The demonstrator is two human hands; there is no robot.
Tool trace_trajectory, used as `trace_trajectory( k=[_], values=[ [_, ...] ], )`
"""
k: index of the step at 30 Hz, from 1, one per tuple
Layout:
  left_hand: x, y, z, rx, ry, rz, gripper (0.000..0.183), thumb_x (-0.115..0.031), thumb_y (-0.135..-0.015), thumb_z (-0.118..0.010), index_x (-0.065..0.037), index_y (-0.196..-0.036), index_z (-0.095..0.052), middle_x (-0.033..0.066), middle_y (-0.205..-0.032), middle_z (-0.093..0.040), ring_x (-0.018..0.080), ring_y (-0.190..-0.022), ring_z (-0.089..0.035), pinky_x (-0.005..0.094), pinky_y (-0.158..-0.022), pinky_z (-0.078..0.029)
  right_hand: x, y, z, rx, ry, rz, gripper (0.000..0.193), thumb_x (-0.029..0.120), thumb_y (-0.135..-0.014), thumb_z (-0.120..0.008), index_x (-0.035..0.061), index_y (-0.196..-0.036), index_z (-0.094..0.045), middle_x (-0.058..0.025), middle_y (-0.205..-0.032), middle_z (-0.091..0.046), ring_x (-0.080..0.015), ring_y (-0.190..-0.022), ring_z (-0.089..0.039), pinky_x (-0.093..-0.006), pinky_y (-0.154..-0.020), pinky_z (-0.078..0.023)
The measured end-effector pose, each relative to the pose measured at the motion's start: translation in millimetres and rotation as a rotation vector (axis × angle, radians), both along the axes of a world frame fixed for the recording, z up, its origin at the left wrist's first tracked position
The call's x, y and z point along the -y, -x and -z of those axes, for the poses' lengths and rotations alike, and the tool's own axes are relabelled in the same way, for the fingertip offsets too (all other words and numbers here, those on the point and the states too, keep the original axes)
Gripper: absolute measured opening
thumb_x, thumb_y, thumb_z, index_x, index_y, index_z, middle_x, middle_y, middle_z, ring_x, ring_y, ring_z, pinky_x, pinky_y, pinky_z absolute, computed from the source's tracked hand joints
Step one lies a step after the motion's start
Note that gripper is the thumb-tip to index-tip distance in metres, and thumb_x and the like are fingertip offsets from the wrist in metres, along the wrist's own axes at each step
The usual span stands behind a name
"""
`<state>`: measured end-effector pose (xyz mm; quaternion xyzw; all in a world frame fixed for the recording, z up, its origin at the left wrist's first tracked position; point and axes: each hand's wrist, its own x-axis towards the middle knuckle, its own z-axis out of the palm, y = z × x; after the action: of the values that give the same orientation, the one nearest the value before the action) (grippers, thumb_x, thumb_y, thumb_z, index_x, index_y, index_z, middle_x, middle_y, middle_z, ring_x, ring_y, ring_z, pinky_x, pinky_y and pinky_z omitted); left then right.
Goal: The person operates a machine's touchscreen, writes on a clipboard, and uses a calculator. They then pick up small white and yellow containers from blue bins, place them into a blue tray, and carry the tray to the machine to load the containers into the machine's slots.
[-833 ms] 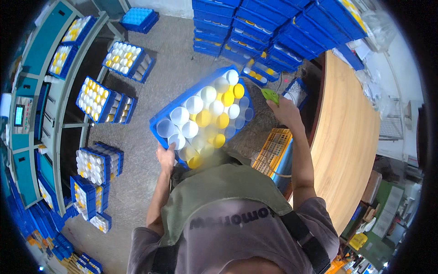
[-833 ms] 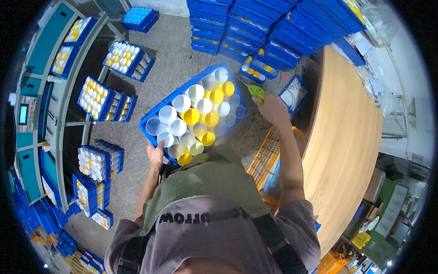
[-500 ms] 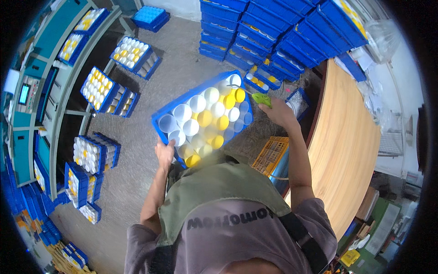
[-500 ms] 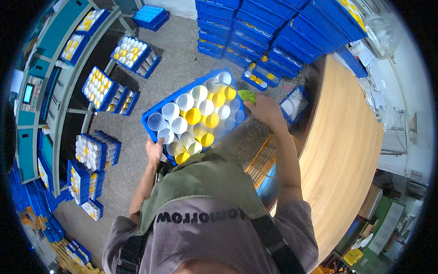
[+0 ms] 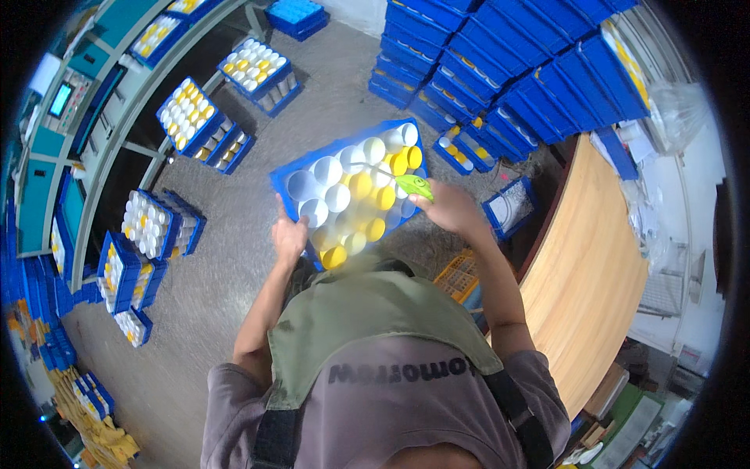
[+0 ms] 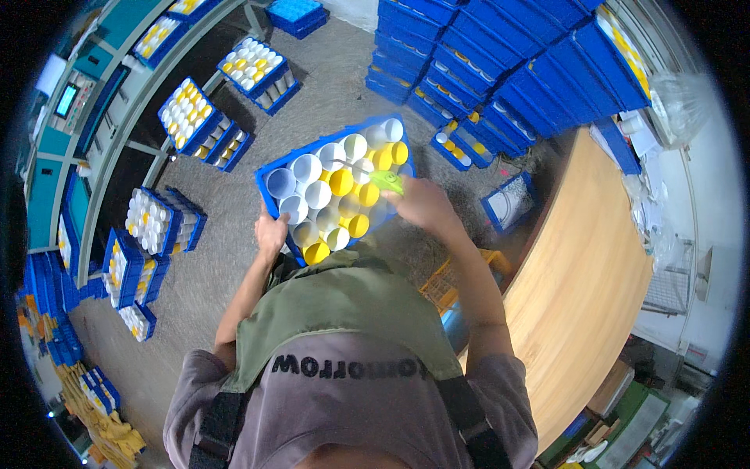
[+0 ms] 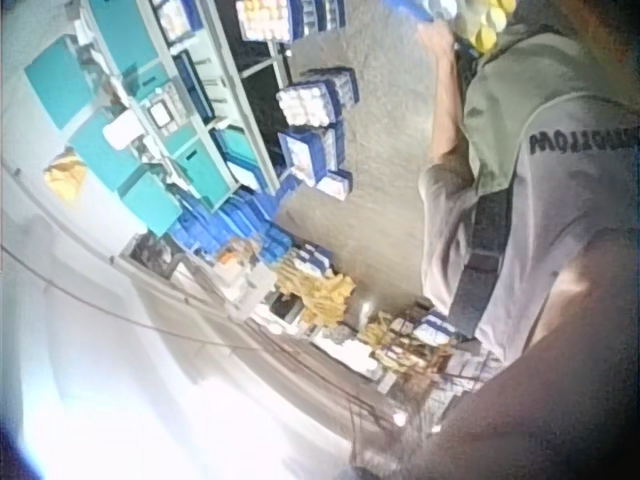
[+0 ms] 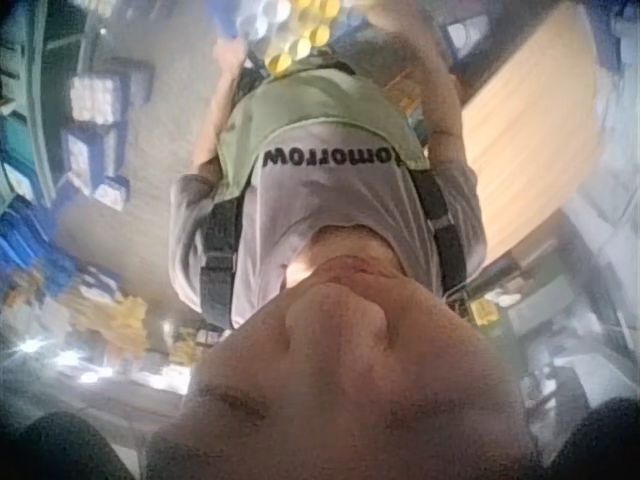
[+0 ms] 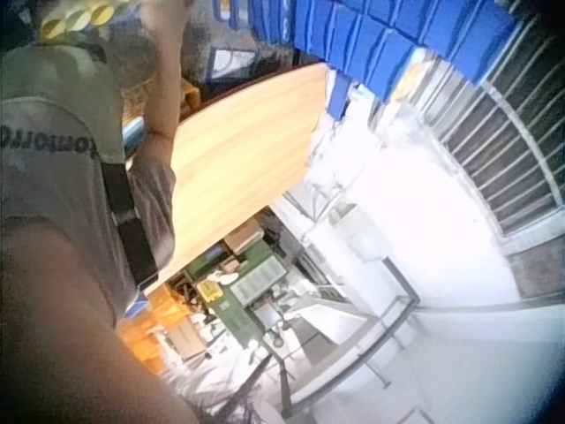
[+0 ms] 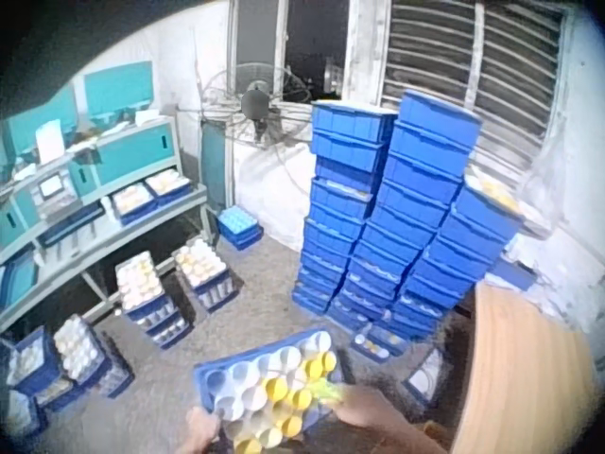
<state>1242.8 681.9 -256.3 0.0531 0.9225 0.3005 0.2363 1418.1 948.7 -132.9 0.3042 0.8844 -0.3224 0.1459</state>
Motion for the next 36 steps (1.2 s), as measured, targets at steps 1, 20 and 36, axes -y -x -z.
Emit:
trace_trajectory(
  k=[1,20,36],
  values=[
    [-1.1,1.1,0.9,-0.017,0.032,0.019,0.086,-0.023,-0.079,-0.064,-0.01,-0.153,-0.022,0.0277,-0.1,-0.068,0.0429,-0.097,-0.066,0.0461,-0.092,-0.049,5.4,4.5,-0.3,0.011,-0.038,-0.019,0.047,0.047,-0.091,-0.058,0.003,-0.105,-0.061,-0.0244,-0.092,-0.066,-0.0427,-0.09,-0.063,-0.0506,-0.078,-0.048],
    [-13.9,20.9,8.0,-0.105,0.09,0.029,0.09,-0.023,-0.078,-0.06,0.002,-0.152,-0.016,0.0298,-0.085,-0.068,0.0447,-0.082,-0.067,0.0493,-0.081,-0.052,79.5,60.4,-20.3,0.023,-0.187,-0.238,0.042,0.04,-0.094,-0.057,-0.0001,-0.106,-0.06,-0.0238,-0.085,-0.068,-0.0407,-0.082,-0.067,-0.0497,-0.074,-0.052],
    [-11.0,35.7,16.3,-0.12,0.125,-0.066,0.09,-0.024,-0.078,-0.061,0.004,-0.151,-0.017,0.0307,-0.093,-0.067,0.0447,-0.091,-0.066,0.048,-0.087,-0.051,87.8,16.7,5.6,0.117,-0.087,-0.362,0.043,0.042,-0.092,-0.058,0.0002,-0.101,-0.06,-0.025,-0.084,-0.067,-0.0414,-0.082,-0.066,-0.05,-0.075,-0.052]
  ],
)
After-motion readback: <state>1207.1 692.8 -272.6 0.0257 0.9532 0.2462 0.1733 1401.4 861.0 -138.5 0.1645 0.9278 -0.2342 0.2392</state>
